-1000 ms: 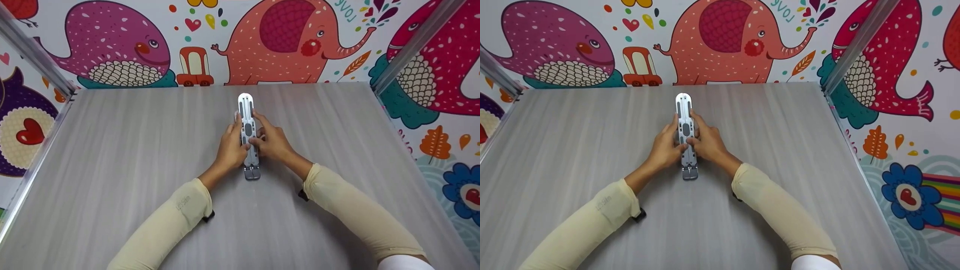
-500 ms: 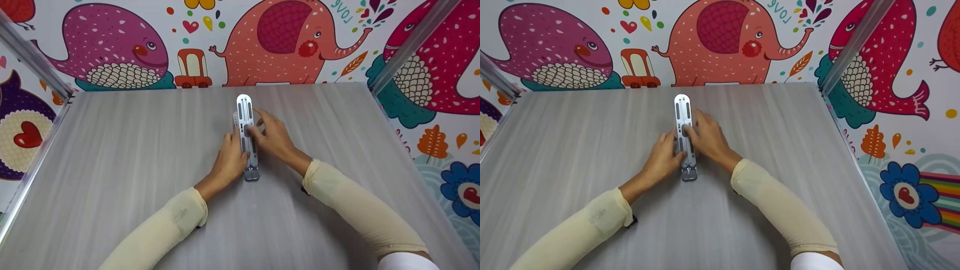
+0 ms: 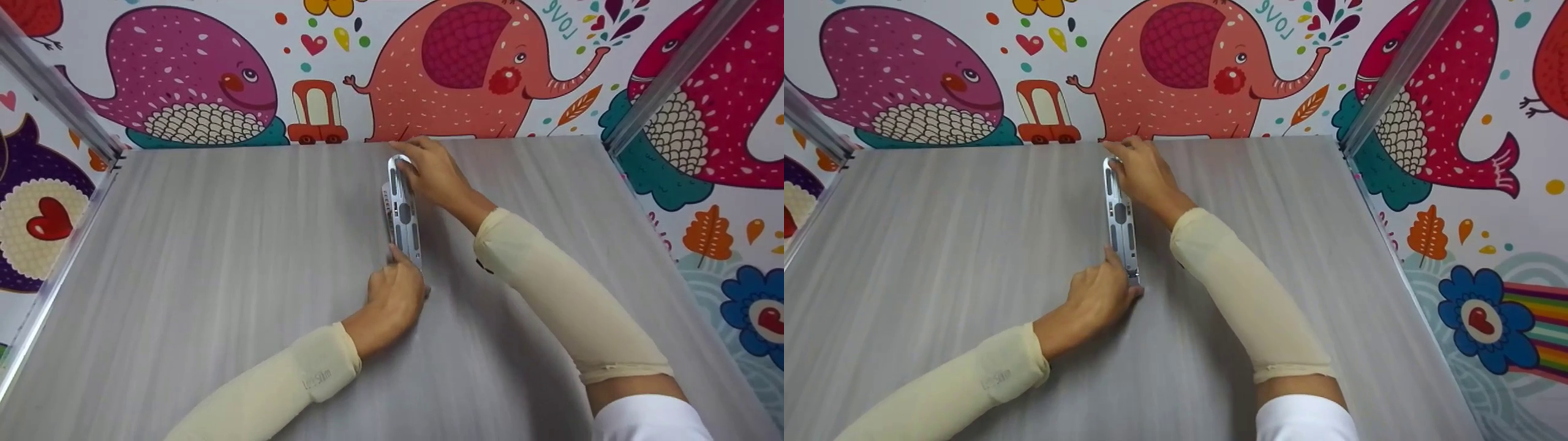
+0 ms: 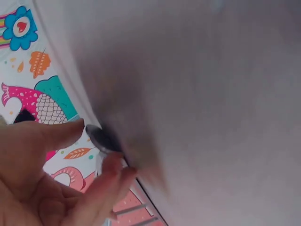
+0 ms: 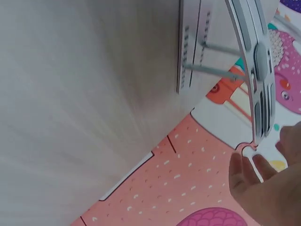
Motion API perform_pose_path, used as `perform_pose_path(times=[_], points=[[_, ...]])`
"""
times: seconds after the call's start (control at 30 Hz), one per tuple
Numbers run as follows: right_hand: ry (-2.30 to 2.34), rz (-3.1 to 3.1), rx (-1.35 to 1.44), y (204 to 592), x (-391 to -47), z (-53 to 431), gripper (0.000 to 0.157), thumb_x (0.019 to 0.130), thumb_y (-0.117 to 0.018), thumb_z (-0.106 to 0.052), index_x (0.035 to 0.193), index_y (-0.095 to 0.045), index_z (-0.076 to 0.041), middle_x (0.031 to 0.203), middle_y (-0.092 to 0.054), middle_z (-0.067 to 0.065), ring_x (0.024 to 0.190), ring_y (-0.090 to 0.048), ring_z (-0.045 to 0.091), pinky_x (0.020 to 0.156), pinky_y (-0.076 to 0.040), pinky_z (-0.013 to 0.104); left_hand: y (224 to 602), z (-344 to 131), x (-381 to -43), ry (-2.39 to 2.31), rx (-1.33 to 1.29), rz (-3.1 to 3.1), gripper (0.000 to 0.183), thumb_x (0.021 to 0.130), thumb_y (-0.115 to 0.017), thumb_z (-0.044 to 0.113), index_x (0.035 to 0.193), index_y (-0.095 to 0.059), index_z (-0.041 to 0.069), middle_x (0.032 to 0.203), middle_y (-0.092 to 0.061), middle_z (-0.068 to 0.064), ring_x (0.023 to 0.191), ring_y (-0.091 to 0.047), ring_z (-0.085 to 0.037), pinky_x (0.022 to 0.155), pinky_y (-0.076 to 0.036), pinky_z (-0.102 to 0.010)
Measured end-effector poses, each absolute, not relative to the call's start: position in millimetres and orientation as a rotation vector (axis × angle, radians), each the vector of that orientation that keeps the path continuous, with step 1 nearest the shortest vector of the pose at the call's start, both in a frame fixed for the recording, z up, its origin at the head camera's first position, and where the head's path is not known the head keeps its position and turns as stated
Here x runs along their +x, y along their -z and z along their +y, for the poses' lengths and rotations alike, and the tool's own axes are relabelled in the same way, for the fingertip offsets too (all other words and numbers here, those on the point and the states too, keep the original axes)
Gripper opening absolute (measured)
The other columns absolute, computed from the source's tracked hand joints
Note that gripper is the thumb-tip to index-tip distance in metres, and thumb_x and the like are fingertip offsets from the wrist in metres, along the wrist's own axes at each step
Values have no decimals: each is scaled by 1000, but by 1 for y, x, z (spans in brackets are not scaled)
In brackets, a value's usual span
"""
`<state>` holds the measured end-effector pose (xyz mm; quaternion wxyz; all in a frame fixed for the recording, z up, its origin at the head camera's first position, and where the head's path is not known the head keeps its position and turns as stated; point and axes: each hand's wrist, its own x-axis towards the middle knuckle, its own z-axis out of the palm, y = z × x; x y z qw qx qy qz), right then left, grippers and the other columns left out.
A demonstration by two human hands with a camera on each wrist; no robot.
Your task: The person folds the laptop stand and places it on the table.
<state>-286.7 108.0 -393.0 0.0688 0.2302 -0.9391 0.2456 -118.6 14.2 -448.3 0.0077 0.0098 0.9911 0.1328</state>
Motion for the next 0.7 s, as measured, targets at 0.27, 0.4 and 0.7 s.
perform_pose_path(times=[0.27, 0.4, 0.7], points=[[-796, -2824, 717, 393, -302, 101, 31, 96, -72, -15, 127, -74, -14, 108, -72, 8, 94, -66, 19, 84, -59, 29, 449, 19, -120, -303, 130, 3128, 87, 85, -79, 28, 136, -39, -31, 87, -75, -28, 69, -74, -32, 57, -59, -44], [-862, -2822, 637, 394, -303, 100, 30, 93, -75, -15, 123, -76, -15, 104, -71, 7, 91, -65, 17, 81, -59, 28, 449, 19, -121, -221, 148, 3165, 87, 83, -78, 31, 134, -43, -30, 87, -74, -25, 68, -72, -30, 56, -58, -43], [-895, -2829, 590, 396, -302, 98, 30, 93, -76, -15, 123, -76, -17, 102, -70, 5, 90, -61, 15, 78, -57, 25, 453, 21, -124, 26, 170, 3238, 84, 78, -80, 37, 130, -53, -25, 85, -73, -23, 68, -66, -23, 52, -57, -38]])
